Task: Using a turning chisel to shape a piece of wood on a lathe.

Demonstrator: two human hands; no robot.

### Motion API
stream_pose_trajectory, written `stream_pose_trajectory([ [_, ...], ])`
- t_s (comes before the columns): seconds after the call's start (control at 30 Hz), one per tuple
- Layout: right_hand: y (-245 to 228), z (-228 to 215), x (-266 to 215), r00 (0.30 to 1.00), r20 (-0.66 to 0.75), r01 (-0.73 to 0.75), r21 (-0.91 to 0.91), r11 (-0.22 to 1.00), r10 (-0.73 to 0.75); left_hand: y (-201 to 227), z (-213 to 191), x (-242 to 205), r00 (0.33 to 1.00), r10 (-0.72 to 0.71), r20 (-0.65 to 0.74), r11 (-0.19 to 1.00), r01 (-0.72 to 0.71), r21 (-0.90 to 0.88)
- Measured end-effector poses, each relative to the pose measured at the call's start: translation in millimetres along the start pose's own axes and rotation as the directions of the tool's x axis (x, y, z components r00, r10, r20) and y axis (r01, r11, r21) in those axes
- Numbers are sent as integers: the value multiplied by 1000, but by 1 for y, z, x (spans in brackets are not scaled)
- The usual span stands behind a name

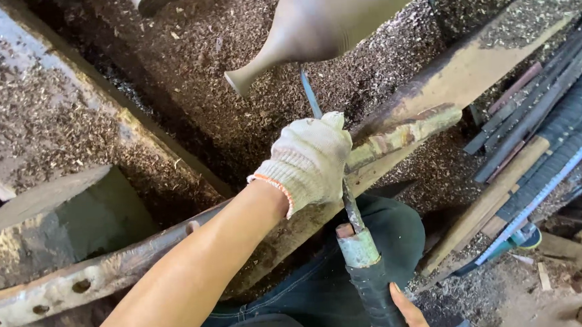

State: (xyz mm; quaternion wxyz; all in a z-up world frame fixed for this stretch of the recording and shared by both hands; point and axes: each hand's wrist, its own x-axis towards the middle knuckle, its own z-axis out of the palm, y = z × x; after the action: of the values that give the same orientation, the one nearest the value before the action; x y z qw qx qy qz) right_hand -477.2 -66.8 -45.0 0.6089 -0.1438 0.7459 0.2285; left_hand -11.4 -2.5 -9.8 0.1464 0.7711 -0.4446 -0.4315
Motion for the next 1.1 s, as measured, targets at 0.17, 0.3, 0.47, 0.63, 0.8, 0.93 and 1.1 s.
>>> stream_pose_trajectory([
  [0.17, -12, -17, 15, 1000, -9, 2, -24, 1000, -2, 2, 0, -1, 997, -45, -58, 998, 42, -40],
  [0.3, -14, -50, 50, 998, 59, 3, -10, 1000, -2, 7, -7, -3, 995, -71, 72, 997, 68, 40],
  [0.47, -30, -39, 41, 991, 133, 16, -11, 1000, -14, 9, -1, -5, 994, -110, 24, 994, 110, 26],
  [0.63, -49, -21, 18, 996, 83, 27, -36, 999, -24, 11, -2, -7, 987, -159, -9, 987, 159, -5],
  [0.8, -61, -28, 23, 987, 162, -6, -100, 995, 22, 10, 2, -7, 989, -146, -3, 988, 146, 50],
  [0.93, -54, -31, 27, 976, 217, -14, -62, 998, 27, 12, -1, -7, 986, -165, -29, 986, 165, 8],
  [1.1, -39, -38, 34, 988, 157, -14, 4, 1000, 13, 9, -1, -4, 989, -144, 24, 989, 143, 32],
])
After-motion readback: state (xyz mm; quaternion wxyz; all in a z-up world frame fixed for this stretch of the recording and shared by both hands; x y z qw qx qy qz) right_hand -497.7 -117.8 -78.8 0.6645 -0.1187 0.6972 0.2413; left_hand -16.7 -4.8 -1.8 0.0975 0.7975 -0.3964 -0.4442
